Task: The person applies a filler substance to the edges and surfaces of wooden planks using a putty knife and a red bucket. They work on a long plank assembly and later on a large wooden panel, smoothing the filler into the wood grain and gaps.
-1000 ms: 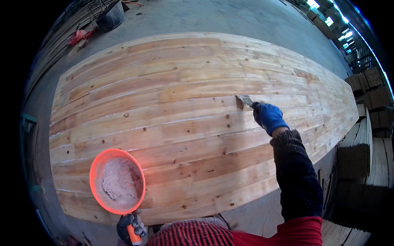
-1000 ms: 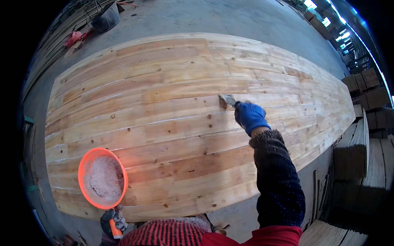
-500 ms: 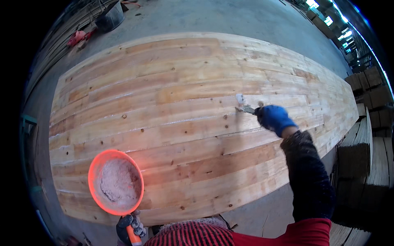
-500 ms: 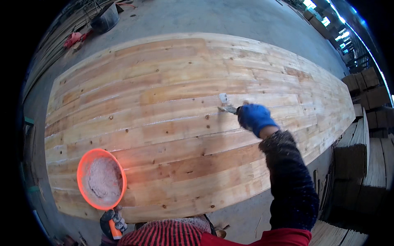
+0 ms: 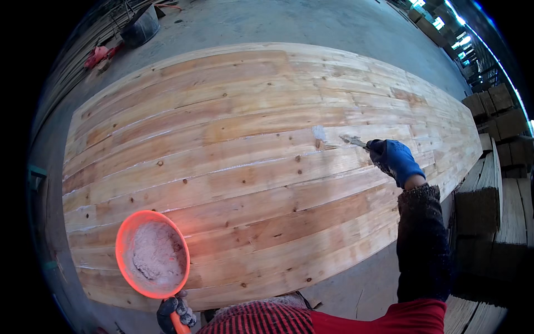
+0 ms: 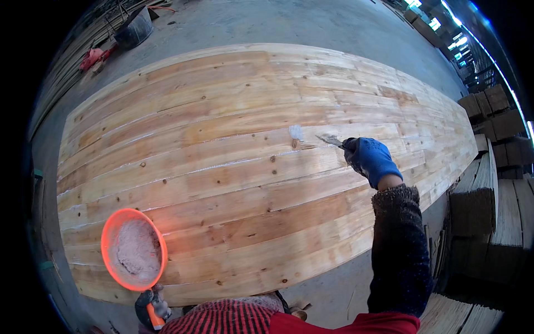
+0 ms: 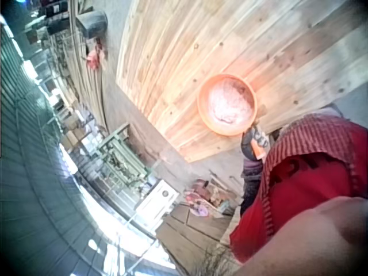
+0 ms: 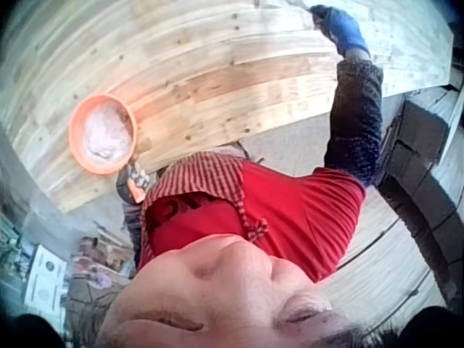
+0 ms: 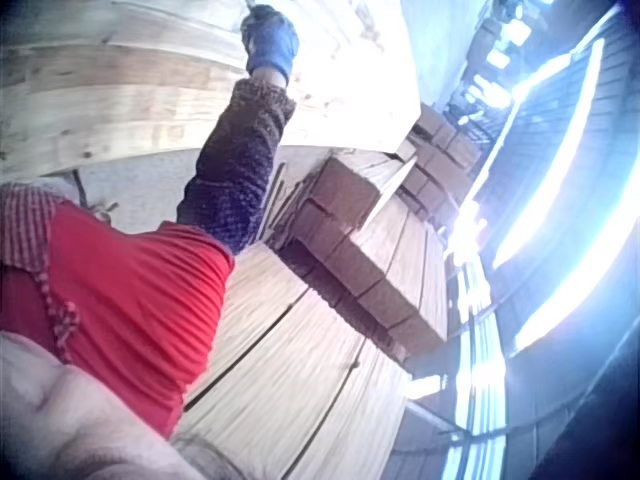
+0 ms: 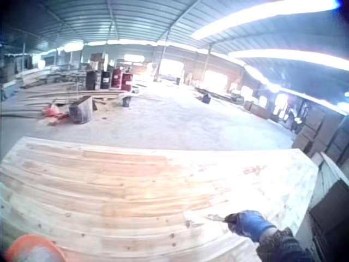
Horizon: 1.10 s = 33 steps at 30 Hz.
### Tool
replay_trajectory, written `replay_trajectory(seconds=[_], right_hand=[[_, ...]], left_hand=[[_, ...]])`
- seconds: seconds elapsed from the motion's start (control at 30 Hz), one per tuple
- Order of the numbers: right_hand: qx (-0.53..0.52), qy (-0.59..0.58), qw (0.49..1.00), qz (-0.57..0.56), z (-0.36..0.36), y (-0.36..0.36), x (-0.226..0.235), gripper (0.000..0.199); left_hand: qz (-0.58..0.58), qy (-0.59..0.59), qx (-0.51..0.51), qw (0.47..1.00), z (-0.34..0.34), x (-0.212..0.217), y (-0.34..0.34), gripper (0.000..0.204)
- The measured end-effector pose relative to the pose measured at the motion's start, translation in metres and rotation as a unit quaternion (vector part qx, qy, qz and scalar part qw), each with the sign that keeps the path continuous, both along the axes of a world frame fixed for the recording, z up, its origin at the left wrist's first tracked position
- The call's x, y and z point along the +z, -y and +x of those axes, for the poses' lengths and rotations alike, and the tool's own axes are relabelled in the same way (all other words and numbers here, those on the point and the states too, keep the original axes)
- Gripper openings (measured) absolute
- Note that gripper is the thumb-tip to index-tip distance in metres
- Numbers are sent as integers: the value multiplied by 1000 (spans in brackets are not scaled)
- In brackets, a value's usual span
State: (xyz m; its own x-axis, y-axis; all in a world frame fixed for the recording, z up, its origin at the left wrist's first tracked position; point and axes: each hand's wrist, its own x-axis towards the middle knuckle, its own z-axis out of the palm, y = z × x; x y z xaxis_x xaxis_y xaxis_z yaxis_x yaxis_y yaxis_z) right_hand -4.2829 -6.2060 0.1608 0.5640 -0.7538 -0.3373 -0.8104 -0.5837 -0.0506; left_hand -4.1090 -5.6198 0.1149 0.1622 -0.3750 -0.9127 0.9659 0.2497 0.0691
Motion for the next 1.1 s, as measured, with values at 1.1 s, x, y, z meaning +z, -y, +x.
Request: replay_trajectory(seconds=[1.1], right_hand=[[136,-50,989,-26,-5,-61,-54,26]], left_hand=[[-123,128,-75,981,8,-35,-33,41]])
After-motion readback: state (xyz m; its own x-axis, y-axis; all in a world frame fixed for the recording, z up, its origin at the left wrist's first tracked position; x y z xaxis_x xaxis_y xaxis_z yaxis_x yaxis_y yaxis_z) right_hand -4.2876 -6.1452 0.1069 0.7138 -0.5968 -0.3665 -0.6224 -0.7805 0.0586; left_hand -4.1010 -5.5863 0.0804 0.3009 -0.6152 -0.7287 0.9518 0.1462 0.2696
